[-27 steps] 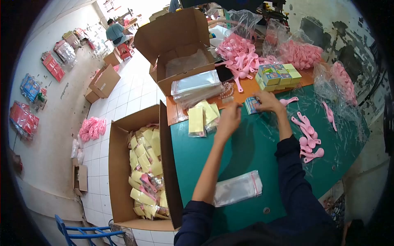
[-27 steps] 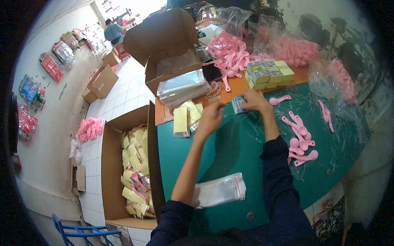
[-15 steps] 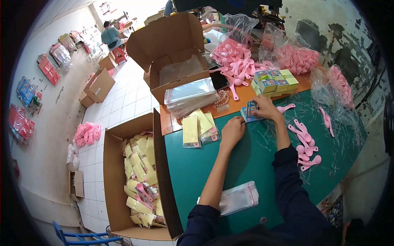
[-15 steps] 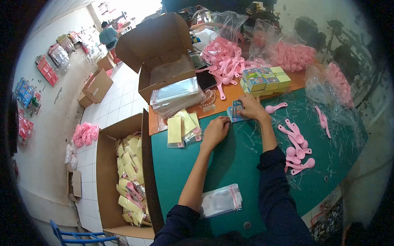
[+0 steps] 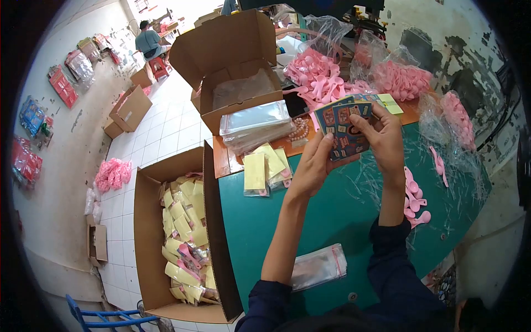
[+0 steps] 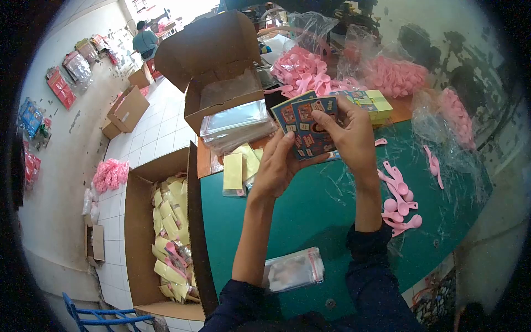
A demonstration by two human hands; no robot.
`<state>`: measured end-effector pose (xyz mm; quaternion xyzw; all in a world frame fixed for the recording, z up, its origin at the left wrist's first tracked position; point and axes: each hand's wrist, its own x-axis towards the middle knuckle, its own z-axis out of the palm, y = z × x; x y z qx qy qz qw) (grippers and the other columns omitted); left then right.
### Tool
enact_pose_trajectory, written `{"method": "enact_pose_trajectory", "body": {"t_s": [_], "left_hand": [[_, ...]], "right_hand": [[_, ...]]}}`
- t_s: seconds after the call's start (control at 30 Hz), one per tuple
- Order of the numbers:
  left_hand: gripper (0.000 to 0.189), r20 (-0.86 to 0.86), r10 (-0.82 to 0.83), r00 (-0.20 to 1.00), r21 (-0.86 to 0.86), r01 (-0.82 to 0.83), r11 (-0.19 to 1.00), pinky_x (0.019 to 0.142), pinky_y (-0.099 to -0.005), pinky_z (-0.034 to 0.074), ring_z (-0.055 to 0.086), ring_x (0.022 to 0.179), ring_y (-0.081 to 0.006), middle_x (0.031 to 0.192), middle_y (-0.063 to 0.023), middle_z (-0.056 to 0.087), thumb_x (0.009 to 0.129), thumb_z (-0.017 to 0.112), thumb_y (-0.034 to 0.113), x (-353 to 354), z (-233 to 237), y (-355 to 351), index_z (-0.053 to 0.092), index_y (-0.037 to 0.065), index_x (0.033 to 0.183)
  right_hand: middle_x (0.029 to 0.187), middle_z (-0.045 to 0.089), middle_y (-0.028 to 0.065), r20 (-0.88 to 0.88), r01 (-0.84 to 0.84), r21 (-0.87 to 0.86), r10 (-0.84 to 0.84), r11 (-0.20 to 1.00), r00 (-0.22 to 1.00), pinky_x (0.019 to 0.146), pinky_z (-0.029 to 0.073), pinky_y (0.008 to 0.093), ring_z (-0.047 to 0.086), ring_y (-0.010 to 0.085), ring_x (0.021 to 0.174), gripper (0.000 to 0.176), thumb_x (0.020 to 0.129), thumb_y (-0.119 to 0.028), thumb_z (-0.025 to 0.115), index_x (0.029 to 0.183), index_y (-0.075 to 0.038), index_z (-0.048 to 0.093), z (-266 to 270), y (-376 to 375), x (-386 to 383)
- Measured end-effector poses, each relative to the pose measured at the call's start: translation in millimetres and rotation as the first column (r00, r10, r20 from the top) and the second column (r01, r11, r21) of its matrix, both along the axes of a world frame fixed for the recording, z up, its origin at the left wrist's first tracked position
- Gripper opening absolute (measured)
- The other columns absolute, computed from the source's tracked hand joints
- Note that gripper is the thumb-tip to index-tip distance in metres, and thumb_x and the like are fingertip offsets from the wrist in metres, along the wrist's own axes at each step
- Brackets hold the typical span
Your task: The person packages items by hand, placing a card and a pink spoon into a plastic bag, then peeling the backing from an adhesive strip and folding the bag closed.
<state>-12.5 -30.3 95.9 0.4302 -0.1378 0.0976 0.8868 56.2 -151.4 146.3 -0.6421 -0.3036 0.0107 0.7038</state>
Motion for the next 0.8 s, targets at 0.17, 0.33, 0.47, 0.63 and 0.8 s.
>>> {"method": "enact_pose_trajectory", "body": {"t_s": [0.17, 0.33, 0.47, 0.63, 0.8], "left_hand": [[0.032, -0.088, 0.110, 0.990, 0.123, -0.098, 0.987, 0.084, -0.0443, 0.054, 0.060, 0.101, -0.0239, 0.116, -0.0128, 0.055, 0.097, 0.038, 0.018, -7.4, 9.8, 1.6, 0.040, 0.001, 0.124], [0.030, -0.125, 0.097, 0.987, 0.032, -0.094, 0.995, 0.083, -0.0441, 0.055, 0.060, 0.100, -0.0227, 0.113, -0.0116, 0.057, 0.096, 0.042, 0.016, -8.0, 10.9, 2.9, 0.041, 0.002, 0.123], [0.029, -0.111, 0.067, 0.992, -0.066, -0.074, 0.995, 0.080, -0.0430, 0.056, 0.061, 0.099, -0.0219, 0.112, -0.0118, 0.057, 0.095, 0.044, 0.014, -8.3, 11.6, 5.4, 0.042, 0.003, 0.122], [0.027, -0.136, 0.220, 0.966, 0.133, -0.202, 0.970, 0.077, -0.0400, 0.057, 0.061, 0.099, -0.0210, 0.111, -0.0108, 0.058, 0.094, 0.045, 0.014, -6.1, 8.9, 2.4, 0.043, 0.004, 0.120], [0.026, -0.184, 0.216, 0.959, -0.004, -0.221, 0.975, 0.072, -0.0326, 0.058, 0.063, 0.087, -0.0157, 0.105, -0.0075, 0.061, 0.093, 0.049, 0.012, -3.9, 10.5, -2.8, 0.045, 0.006, 0.118]], "right_hand": [[0.082, 0.065, 0.0039, 0.055, 0.036, 0.088, -0.041, 0.996, 0.998, 0.064, 0.050, 0.0214, 0.059, 0.0067, 0.072, 0.013, 0.084, -0.006, 0.063, 0.093, 0.001, 0.060, 1.3, 6.1, -7.2], [0.083, 0.065, 0.0047, 0.045, 0.097, 0.077, -0.100, 0.992, 0.994, 0.064, 0.050, 0.0212, 0.060, 0.0067, 0.074, 0.012, 0.084, -0.005, 0.062, 0.094, 0.001, 0.060, -0.3, 3.2, -4.5], [0.085, 0.065, 0.0056, 0.045, 0.102, 0.156, -0.110, 0.983, 0.993, 0.064, 0.052, 0.0214, 0.061, 0.0070, 0.075, 0.012, 0.084, -0.004, 0.061, 0.095, 0.001, 0.059, -5.1, 2.9, 1.9], [0.090, 0.065, 0.0083, 0.061, 0.042, 0.168, -0.053, 0.985, 0.997, 0.063, 0.052, 0.0216, 0.061, 0.0082, 0.076, 0.023, 0.084, -0.003, 0.061, 0.105, 0.001, 0.052, -3.0, 7.9, -4.4], [0.089, 0.065, 0.0105, 0.067, 0.142, 0.153, -0.153, 0.978, 0.986, 0.063, 0.052, 0.0213, 0.062, 0.0095, 0.078, 0.027, 0.085, -0.003, 0.061, 0.109, 0.000, 0.049, -7.6, 8.6, -0.5]]}}
